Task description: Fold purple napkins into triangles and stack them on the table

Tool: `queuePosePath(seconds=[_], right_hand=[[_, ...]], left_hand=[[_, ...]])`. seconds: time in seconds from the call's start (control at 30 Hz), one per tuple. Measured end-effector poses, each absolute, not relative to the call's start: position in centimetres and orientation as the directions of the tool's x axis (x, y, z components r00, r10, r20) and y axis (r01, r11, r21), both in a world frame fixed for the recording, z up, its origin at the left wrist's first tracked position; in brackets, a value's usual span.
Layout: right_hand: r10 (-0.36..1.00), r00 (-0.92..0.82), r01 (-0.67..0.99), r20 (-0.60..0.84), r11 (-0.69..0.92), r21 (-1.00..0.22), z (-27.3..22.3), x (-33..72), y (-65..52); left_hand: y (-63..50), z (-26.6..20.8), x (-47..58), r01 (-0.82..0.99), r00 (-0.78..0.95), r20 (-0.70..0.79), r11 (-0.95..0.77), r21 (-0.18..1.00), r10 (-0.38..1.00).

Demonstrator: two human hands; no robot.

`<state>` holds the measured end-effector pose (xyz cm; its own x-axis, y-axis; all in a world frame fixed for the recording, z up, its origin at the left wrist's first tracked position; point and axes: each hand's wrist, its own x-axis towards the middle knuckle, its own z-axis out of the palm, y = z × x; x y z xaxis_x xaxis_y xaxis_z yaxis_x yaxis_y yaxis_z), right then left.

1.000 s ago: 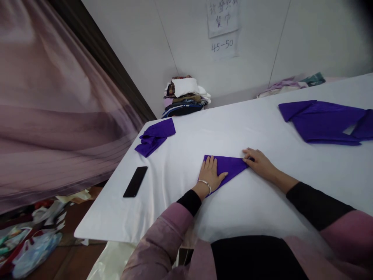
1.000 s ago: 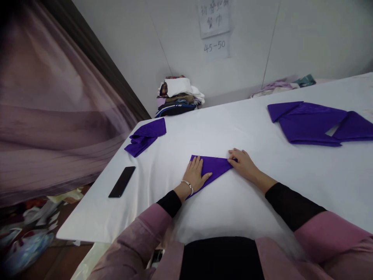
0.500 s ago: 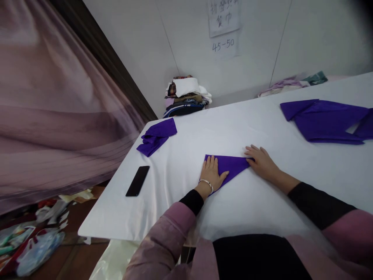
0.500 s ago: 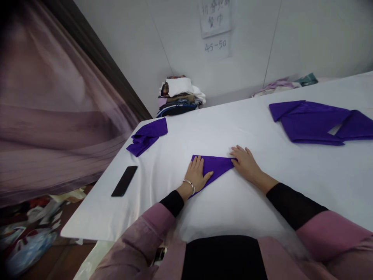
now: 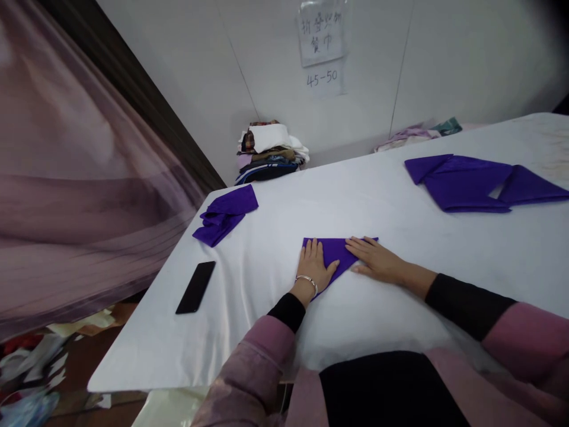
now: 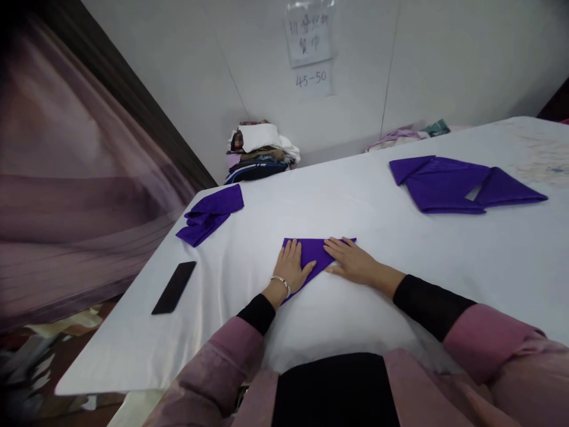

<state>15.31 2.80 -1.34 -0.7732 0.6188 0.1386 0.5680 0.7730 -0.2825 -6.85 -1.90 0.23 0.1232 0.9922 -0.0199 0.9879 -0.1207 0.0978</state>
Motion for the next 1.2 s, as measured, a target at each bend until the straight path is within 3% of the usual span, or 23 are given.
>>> queuePosePath(seconds=[0.13,0.43,0.7,0.87,1.03,1.2], right_hand=[[0.677,-0.723,0.620,0.133,0.722,-0.306,-1.1,17.5,2.5],[0.750,-0.657,0.719,0.072,0.653,-0.238,-1.3,20.4,2.5],[0.798,-0.589,0.778,0.128,0.603,-0.176,-0.5,20.2,2.6],[0.701,-0.694,0.663,0.163,0.711,-0.233,1.6,14.5,2.2],[0.566,-0.821,0.513,0.072,0.788,-0.341,1.9,8.4,2.0],[0.576,-0.817,0.526,0.035,0.767,-0.367,0.8,10.1,3.1]], left_hand=[[-1.8,0.1,-6.9,0.988,0.123,-0.038,-0.119,0.099,0.992],[-1.7,0.2,-6.8,0.986,0.125,-0.045,-0.119,0.118,0.991],[-1.7,0.3,-6.8,0.983,0.127,-0.049,-0.119,0.142,0.991],[-1.7,0.3,-6.7,0.984,0.127,-0.026,-0.123,0.126,0.992],[-1.6,0.1,-7.1,0.983,0.167,-0.038,-0.164,0.078,0.985],[-1.4,0.1,-7.2,0.987,0.144,-0.018,-0.142,0.081,0.989]])
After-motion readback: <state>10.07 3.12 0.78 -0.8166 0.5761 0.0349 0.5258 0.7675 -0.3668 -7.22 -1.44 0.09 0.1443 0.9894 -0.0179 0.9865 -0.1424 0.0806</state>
